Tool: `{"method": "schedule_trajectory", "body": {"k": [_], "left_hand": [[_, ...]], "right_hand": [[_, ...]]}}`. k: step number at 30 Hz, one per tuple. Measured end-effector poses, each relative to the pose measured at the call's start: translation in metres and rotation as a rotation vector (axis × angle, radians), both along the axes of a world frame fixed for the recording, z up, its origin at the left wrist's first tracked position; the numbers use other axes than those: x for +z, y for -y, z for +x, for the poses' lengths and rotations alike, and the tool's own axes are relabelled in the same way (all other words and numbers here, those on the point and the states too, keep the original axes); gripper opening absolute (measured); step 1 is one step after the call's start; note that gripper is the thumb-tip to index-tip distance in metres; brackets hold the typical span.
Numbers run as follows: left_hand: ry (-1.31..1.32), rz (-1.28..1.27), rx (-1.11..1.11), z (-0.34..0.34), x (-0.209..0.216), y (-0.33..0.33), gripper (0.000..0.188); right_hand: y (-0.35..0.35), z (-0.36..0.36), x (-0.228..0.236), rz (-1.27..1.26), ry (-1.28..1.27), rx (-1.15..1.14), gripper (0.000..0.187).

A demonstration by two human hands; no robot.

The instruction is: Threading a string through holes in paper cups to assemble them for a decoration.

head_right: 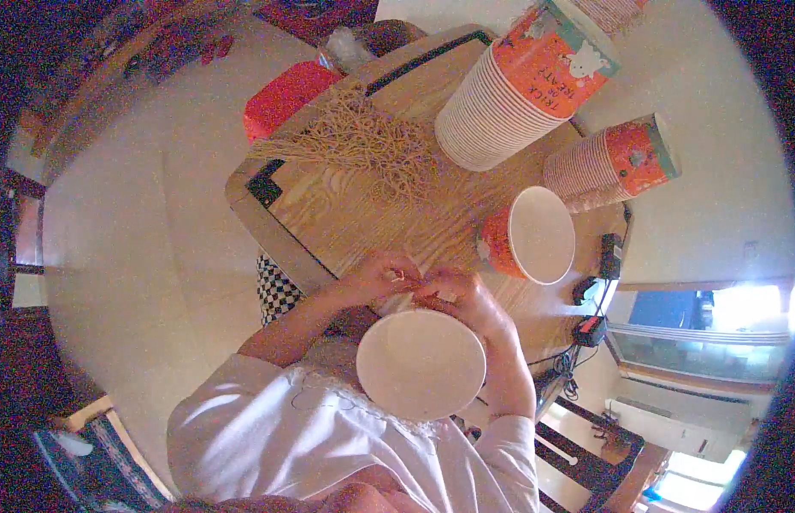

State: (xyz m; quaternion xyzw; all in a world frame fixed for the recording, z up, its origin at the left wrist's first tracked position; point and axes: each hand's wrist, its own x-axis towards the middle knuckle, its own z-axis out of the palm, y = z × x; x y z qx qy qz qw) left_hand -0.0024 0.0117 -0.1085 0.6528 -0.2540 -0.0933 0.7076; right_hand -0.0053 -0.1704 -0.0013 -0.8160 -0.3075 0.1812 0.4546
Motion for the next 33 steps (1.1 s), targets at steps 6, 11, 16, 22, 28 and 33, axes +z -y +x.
{"method": "schedule_trajectory", "body": {"k": [6,11,16,22,28,33], "left_hand": [[0.057,0.094,-0.014,-0.003,0.000,0.003,0.010],[0.092,0.146,-0.021,-0.004,0.005,0.003,0.011],[0.058,0.126,0.033,-0.004,-0.001,0.004,0.011],[0.114,0.178,0.038,-0.003,0.001,0.004,0.015],[-0.082,0.190,0.000,-0.004,0.019,-0.006,0.011],[-0.435,-0.173,-0.063,-0.010,0.038,-0.011,0.011]], "right_hand": [[0.012,0.007,0.003,-0.029,-0.021,0.136,0.012],[0.013,0.009,0.004,0.018,-0.064,0.166,0.010],[0.010,0.012,0.006,-0.046,-0.025,0.159,0.007],[0.012,0.012,0.007,-0.015,-0.059,0.179,0.005],[0.015,0.004,0.005,0.049,-0.201,-0.001,0.014],[0.007,-0.015,0.023,0.010,-0.153,-0.145,0.018]]}}
